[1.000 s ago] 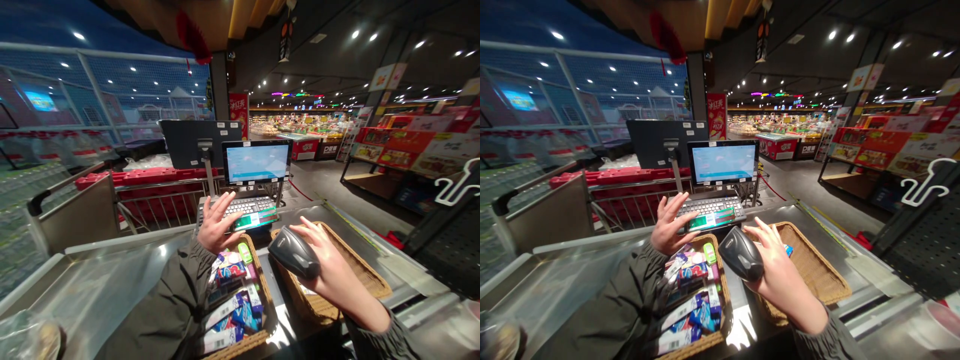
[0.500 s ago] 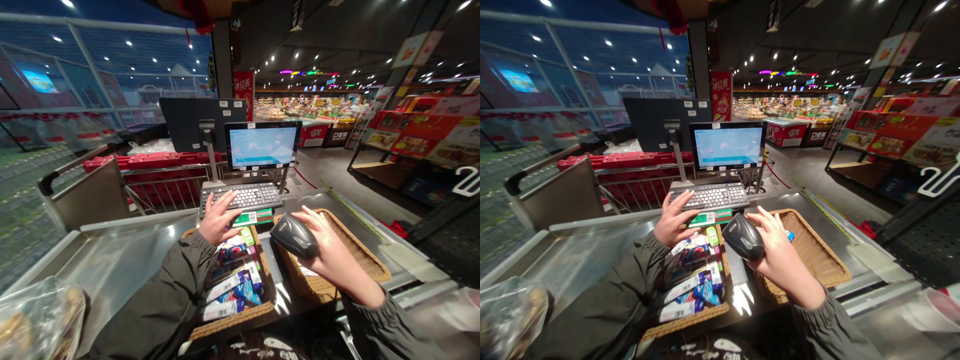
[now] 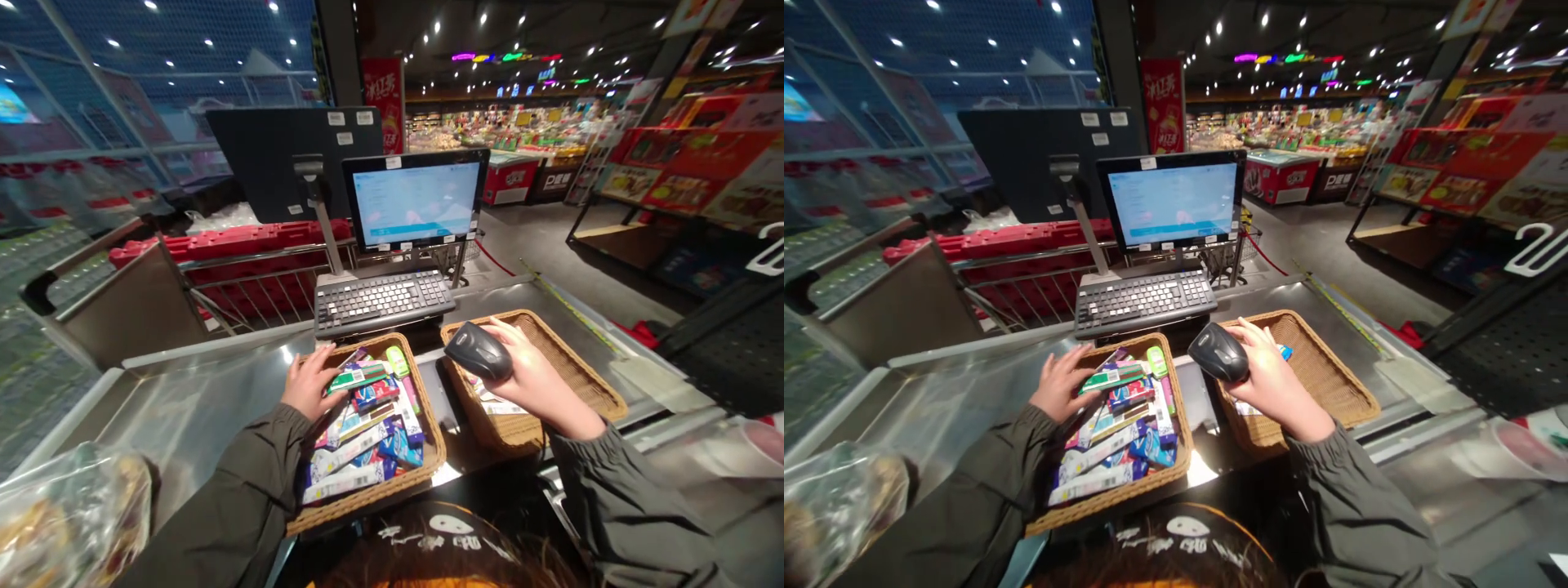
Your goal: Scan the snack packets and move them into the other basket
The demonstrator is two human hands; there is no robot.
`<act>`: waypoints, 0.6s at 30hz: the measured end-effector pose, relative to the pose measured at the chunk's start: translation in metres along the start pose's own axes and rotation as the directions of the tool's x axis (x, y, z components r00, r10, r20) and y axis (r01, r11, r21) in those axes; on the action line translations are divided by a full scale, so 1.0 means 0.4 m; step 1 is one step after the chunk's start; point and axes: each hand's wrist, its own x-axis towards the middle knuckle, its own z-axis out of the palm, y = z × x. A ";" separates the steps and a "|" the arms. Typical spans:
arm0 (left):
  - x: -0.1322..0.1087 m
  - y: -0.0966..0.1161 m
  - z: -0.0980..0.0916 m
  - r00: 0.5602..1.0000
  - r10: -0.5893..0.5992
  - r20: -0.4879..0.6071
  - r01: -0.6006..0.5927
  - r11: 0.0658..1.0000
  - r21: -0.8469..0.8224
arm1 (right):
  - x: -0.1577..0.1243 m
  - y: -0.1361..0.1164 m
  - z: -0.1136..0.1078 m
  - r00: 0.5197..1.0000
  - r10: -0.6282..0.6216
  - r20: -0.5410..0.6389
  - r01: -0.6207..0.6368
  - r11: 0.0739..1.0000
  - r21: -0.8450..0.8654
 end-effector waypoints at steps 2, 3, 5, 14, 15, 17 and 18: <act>-0.008 -0.010 0.004 0.999 -0.020 0.033 0.019 0.999 0.049 | -0.012 0.018 -0.017 0.999 0.039 -0.025 -0.039 0.999 -0.003; -0.007 -0.009 0.001 0.999 -0.013 0.038 0.011 0.997 0.072 | -0.018 0.029 -0.028 0.997 0.061 -0.037 -0.061 0.998 -0.005; 0.008 0.006 -0.015 0.999 0.025 0.029 -0.028 0.995 0.100 | -0.031 0.054 -0.052 0.993 0.105 -0.058 -0.106 0.994 -0.015; 0.256 0.317 -0.029 0.937 0.350 -0.023 -0.350 0.934 -0.075 | -0.139 0.199 -0.102 0.947 0.284 -0.153 -0.296 0.953 -0.066; 0.294 0.360 -0.011 0.930 0.368 -0.005 -0.367 0.926 -0.094 | -0.151 0.209 -0.104 0.939 0.302 -0.161 -0.315 0.947 -0.057; 0.367 0.439 0.031 0.921 0.387 0.045 -0.380 0.918 -0.118 | -0.172 0.224 -0.111 0.927 0.335 -0.170 -0.347 0.937 -0.042; 0.401 0.475 0.054 0.916 0.391 0.094 -0.380 0.918 -0.114 | -0.180 0.230 -0.116 0.922 0.348 -0.172 -0.360 0.932 -0.038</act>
